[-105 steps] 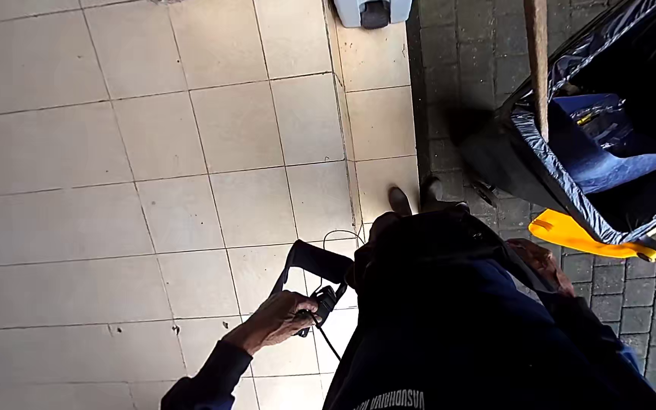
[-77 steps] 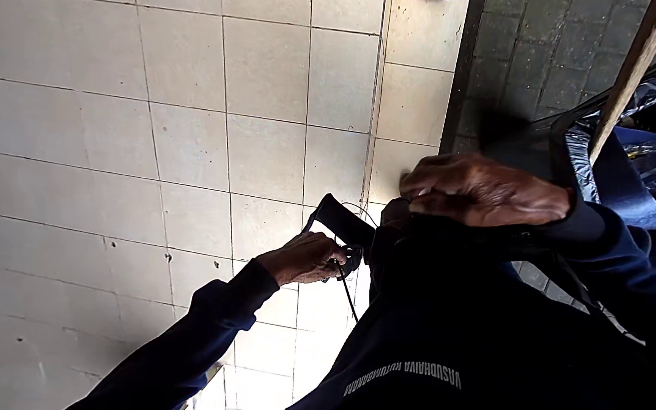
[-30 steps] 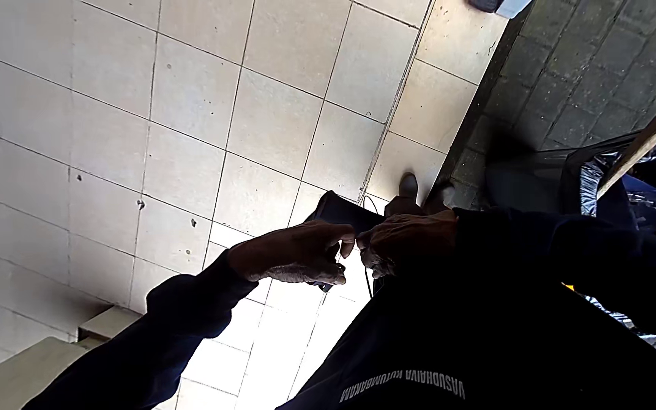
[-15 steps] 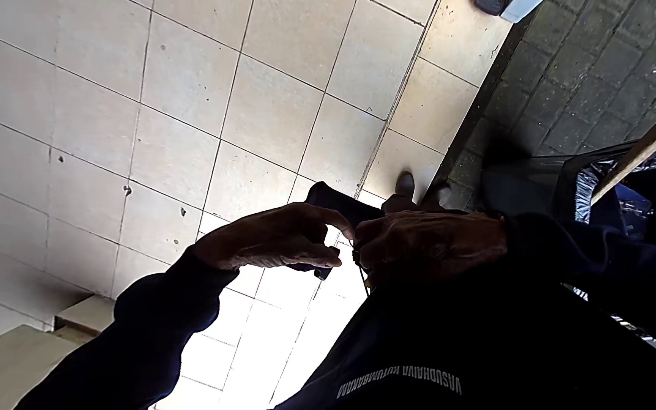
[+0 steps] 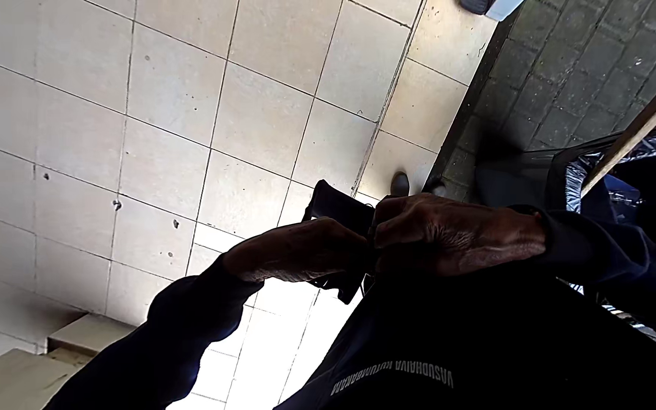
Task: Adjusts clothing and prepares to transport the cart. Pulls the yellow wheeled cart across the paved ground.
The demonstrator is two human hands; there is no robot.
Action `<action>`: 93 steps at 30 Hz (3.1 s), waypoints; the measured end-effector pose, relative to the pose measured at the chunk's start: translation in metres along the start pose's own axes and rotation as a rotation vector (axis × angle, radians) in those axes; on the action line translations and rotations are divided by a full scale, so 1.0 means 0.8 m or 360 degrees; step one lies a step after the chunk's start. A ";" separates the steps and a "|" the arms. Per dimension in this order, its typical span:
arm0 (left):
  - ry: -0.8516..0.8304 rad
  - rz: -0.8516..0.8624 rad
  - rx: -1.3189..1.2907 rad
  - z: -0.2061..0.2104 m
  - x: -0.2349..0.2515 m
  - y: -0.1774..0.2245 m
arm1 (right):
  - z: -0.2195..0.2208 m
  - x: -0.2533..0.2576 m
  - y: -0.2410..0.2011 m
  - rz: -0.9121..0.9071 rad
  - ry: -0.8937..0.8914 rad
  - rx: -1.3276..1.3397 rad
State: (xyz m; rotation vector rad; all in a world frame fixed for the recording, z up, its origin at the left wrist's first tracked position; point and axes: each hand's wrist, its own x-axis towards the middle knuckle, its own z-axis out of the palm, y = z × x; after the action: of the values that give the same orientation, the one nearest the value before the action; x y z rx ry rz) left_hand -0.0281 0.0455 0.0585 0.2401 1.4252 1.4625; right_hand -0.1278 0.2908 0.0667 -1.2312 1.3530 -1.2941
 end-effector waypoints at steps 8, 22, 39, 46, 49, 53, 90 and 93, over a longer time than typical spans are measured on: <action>-0.0058 -0.0145 0.0213 -0.001 -0.013 0.034 | -0.019 -0.032 0.001 0.0076 -0.0092 0.0053; -0.0296 -0.0448 0.0603 -0.038 -0.007 0.054 | -0.018 -0.070 -0.006 0.0079 0.0142 -0.0081; 0.0001 -0.0567 0.0600 -0.060 -0.027 0.058 | 0.038 0.032 0.011 -0.0071 -0.0941 -0.0867; -0.0021 -0.0627 0.0561 -0.055 -0.023 0.057 | 0.017 0.021 0.025 0.0105 -0.0883 -0.0823; -0.0037 -0.0575 0.0593 -0.056 -0.024 0.057 | 0.002 0.007 0.017 0.0066 -0.0694 -0.0819; -0.0098 -0.0464 0.0584 -0.045 -0.022 0.036 | -0.015 -0.015 -0.015 0.0042 -0.0454 -0.0962; -0.0027 0.0115 0.0433 0.049 0.016 -0.019 | 0.020 -0.038 -0.018 0.0598 -0.0922 -0.0488; 0.0028 0.0115 0.0439 0.046 0.010 -0.021 | 0.020 -0.030 -0.017 0.0729 -0.0909 -0.0472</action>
State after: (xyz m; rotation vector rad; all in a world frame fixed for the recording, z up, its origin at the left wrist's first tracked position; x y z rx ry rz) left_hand 0.0040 0.0702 0.0513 0.4557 1.6469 1.3249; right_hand -0.1080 0.3127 0.0784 -1.2594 1.3136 -0.3867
